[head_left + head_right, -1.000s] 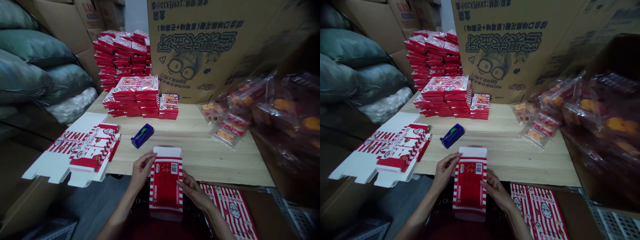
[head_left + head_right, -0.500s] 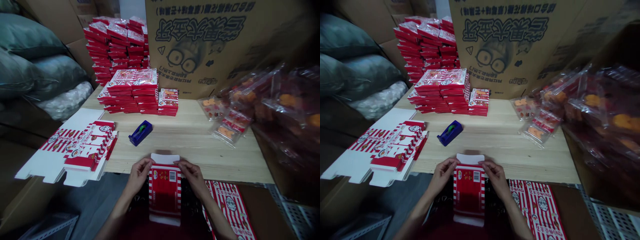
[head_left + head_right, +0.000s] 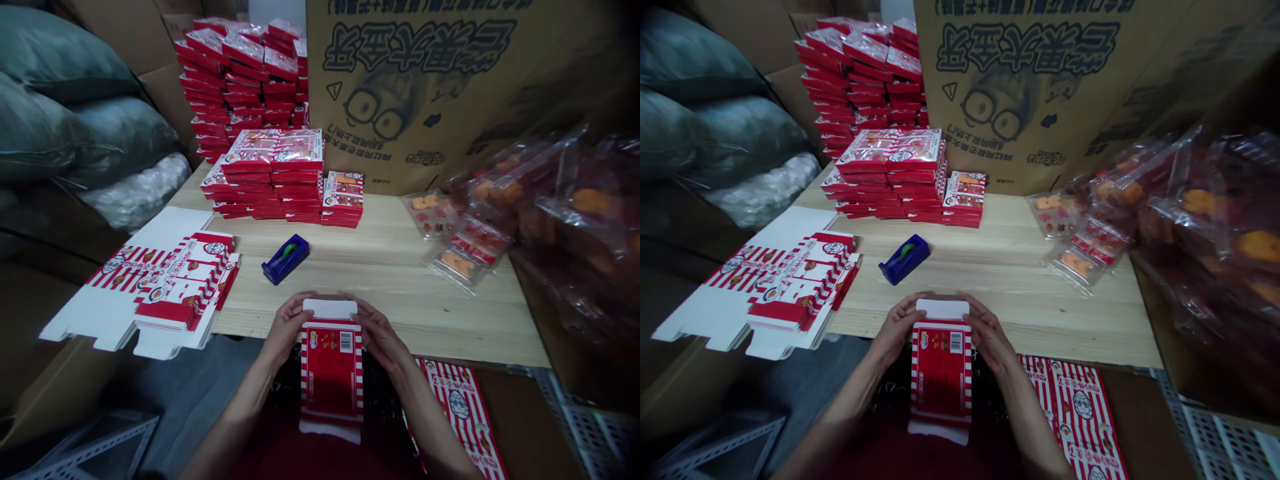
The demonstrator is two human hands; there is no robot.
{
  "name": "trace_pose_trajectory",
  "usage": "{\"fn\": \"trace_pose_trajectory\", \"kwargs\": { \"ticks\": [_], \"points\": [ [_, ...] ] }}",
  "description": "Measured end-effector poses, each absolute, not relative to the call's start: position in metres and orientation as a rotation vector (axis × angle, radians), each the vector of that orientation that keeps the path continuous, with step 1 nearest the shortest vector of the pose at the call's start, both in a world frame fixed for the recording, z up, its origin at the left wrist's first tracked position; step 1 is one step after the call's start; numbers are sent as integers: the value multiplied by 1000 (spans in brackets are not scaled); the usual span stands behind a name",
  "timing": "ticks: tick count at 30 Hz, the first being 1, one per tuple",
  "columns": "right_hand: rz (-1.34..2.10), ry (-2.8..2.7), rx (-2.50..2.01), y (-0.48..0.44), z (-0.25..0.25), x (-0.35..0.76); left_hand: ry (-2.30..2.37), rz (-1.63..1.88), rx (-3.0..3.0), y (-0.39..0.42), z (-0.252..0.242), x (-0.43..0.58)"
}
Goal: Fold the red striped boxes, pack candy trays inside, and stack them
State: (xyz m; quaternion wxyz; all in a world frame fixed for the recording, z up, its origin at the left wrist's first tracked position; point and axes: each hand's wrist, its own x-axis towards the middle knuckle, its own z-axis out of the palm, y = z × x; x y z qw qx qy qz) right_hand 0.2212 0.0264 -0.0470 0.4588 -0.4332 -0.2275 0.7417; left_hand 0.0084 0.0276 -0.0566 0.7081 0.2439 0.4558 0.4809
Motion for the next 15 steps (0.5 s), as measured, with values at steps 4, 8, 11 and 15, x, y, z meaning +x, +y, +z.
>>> {"fn": "trace_pose_trajectory", "kwargs": {
  "ticks": [4, 8, 11, 15],
  "points": [
    [1891, -621, -1072, 30, -50, 228, 930, 950, 487, 31, -56, 5],
    [1829, -658, -1093, 26, -60, 231, 871, 1022, 570, 31, -61, 8],
    [1798, -702, -1095, 22, -64, 235, 838, 1012, 597, 28, -63, 8],
    [1814, -798, -1086, 17, -66, 245, 870, 937, 859, 25, -64, 3]
  ]
}}
